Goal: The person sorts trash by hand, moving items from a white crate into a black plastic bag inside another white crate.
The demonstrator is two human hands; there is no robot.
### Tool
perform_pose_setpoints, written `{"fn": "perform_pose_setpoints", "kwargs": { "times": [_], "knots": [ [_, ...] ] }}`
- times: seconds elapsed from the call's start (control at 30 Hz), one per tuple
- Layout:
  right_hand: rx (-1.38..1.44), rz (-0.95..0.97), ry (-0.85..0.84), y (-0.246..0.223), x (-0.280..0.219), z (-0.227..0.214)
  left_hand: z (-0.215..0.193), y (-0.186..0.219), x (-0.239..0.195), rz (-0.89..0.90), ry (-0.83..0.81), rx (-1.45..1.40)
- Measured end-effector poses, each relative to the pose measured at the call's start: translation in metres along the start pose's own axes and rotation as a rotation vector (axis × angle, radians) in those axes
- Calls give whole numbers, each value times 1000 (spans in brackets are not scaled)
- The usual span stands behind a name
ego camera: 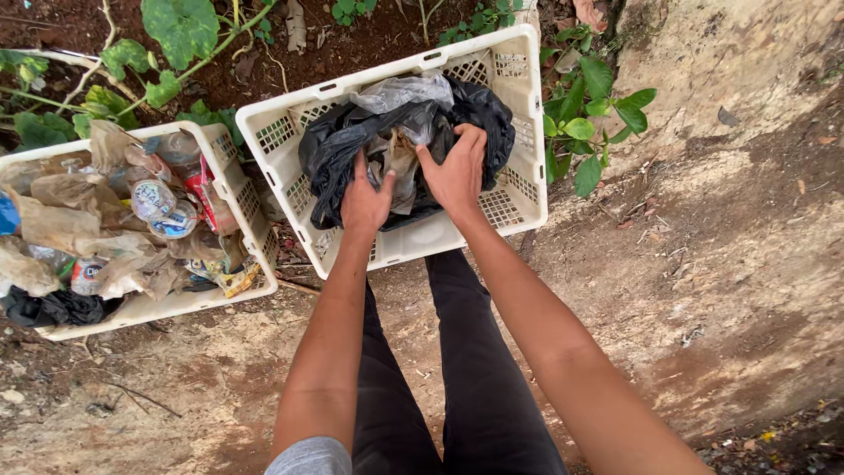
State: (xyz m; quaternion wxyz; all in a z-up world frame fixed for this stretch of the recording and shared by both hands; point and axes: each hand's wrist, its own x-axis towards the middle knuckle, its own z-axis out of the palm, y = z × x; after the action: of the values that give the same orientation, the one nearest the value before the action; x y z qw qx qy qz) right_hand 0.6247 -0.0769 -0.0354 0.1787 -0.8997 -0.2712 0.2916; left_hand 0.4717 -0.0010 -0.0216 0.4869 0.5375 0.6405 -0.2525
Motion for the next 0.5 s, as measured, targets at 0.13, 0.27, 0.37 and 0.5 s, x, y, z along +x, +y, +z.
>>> {"fn": "perform_pose_setpoints", "kwargs": {
  "times": [0.13,0.27,0.37,0.5],
  "knots": [
    [375,-10,29,-19,5,1,15,5,-7,84,35,6],
    [533,33,7,-28,24,6,27,-3,-5,424,204,-63],
    [524,0,0,-8,47,23,27,-7,-1,405,135,-109],
    [655,-19,43,14,54,38,18,-8,3,368,97,-222]
  ]
}}
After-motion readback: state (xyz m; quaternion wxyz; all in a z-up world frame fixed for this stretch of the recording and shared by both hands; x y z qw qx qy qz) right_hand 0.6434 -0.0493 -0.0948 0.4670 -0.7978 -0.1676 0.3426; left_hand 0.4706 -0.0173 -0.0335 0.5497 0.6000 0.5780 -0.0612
